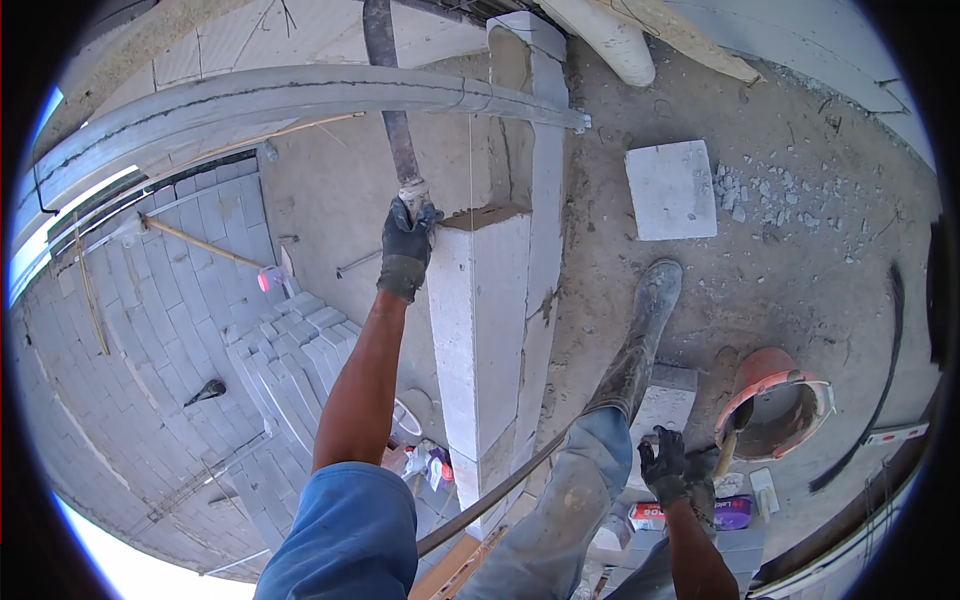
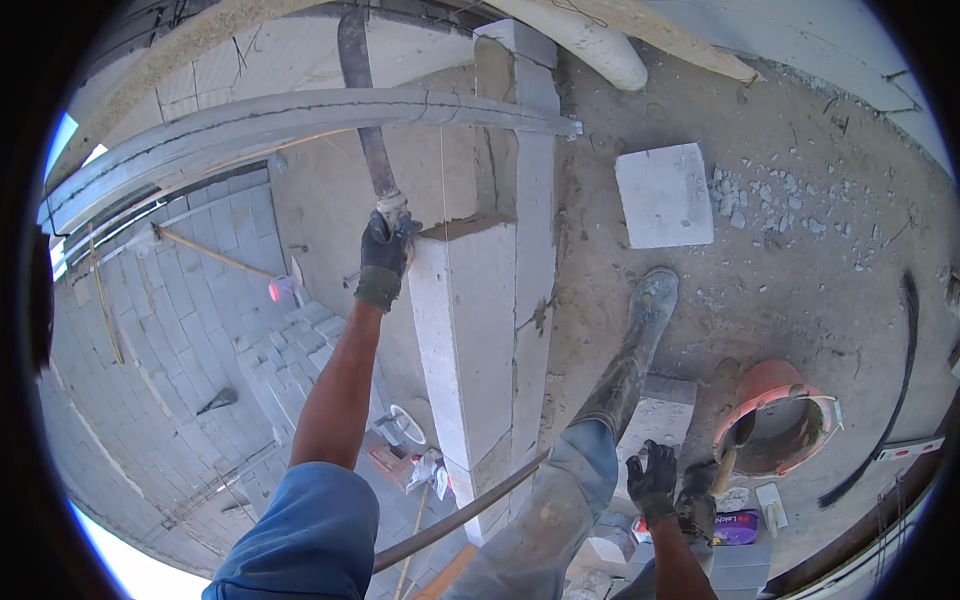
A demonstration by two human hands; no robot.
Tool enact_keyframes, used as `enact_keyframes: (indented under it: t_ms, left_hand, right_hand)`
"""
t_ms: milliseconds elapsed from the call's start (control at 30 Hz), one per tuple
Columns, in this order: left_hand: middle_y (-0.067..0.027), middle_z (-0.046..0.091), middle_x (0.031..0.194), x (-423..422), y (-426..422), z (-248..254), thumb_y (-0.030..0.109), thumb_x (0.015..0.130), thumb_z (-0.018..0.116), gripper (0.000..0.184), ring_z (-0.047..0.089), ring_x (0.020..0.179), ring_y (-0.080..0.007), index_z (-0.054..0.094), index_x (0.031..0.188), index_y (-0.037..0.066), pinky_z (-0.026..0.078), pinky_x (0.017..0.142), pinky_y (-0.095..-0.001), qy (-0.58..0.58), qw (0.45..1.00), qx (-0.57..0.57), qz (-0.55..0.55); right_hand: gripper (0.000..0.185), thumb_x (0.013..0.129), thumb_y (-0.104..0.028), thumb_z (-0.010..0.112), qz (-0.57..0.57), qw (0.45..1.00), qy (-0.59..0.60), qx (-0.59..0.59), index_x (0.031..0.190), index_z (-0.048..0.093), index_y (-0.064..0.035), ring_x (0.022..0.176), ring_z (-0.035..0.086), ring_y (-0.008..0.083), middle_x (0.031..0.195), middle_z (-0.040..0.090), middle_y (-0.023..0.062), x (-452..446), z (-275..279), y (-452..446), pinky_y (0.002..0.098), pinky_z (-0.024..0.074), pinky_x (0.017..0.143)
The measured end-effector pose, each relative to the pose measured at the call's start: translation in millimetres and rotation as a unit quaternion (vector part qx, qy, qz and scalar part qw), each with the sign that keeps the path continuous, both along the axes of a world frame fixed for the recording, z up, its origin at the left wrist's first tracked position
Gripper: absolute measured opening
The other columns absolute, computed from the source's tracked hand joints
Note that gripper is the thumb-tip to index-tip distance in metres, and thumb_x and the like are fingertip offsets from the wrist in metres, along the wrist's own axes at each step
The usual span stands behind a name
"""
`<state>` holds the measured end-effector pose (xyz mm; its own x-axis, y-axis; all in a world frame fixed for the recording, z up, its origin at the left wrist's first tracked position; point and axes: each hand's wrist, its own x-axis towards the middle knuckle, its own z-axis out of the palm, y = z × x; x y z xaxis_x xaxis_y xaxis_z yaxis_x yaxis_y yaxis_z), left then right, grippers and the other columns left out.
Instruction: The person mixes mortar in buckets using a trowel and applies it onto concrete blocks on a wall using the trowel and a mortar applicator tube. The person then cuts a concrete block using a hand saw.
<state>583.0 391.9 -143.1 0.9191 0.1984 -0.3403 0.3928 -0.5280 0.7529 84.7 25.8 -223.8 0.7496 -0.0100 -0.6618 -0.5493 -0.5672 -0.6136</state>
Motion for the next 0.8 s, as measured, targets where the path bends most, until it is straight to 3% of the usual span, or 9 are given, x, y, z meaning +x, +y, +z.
enact_keyframes:
  t_ms: [67,233,333,433,800]
  left_hand:
    - [-0.0043,0.063,0.095,2,2,1,0.008,0.097,0.061,0.017,0.065,0.085,-0.0150,0.053,0.112,0.004,0.053,0.079,-0.0309,-0.004,1.000,0.003,-0.020]
    - [-0.0042,0.063,0.095,9,5,3,0.012,0.100,0.058,0.016,0.066,0.084,-0.0152,0.053,0.113,0.004,0.052,0.078,-0.0299,0.005,0.994,0.057,-0.095]
    - [-0.0041,0.062,0.094,5,-20,4,0.017,0.100,0.058,0.019,0.063,0.082,-0.0128,0.053,0.113,0.004,0.051,0.075,-0.0300,-0.004,0.998,0.012,-0.068]
    - [-0.0052,0.061,0.092,2,-31,3,0.021,0.098,0.061,0.027,0.058,0.081,-0.0149,0.054,0.118,0.004,0.050,0.073,-0.0319,-0.065,0.980,0.173,-0.075]
    - [-0.0070,0.063,0.093,4,-27,-13,0.022,0.098,0.060,0.028,0.059,0.081,-0.0143,0.056,0.119,0.004,0.051,0.073,-0.0312,-0.100,0.980,0.169,-0.016]
  right_hand:
    - [0.048,0.088,-0.029,0.068,0.028,0.999,-0.012,-0.027,0.128,0.056,-0.0060,0.115,0.053,0.0451,0.120,0.061,0.0213,-5,-2,6,0.0512,0.0432,0.100]
    - [0.048,0.088,-0.029,0.067,0.014,1.000,0.005,-0.022,0.127,0.056,-0.0041,0.114,0.054,0.0470,0.119,0.062,0.0237,-6,4,16,0.0530,0.0408,0.103]
    - [0.050,0.088,-0.032,0.065,0.014,1.000,0.000,-0.025,0.128,0.056,-0.0027,0.113,0.055,0.0474,0.119,0.062,0.0255,-9,1,18,0.0537,0.0388,0.105]
    - [0.051,0.089,-0.032,0.065,0.013,1.000,0.006,-0.018,0.129,0.056,-0.0029,0.115,0.054,0.0470,0.120,0.062,0.0252,-7,0,17,0.0536,0.0390,0.105]
    - [0.049,0.088,-0.031,0.065,0.019,0.999,0.035,-0.014,0.127,0.057,-0.0030,0.117,0.054,0.0471,0.121,0.061,0.0276,-12,-1,24,0.0534,0.0400,0.103]
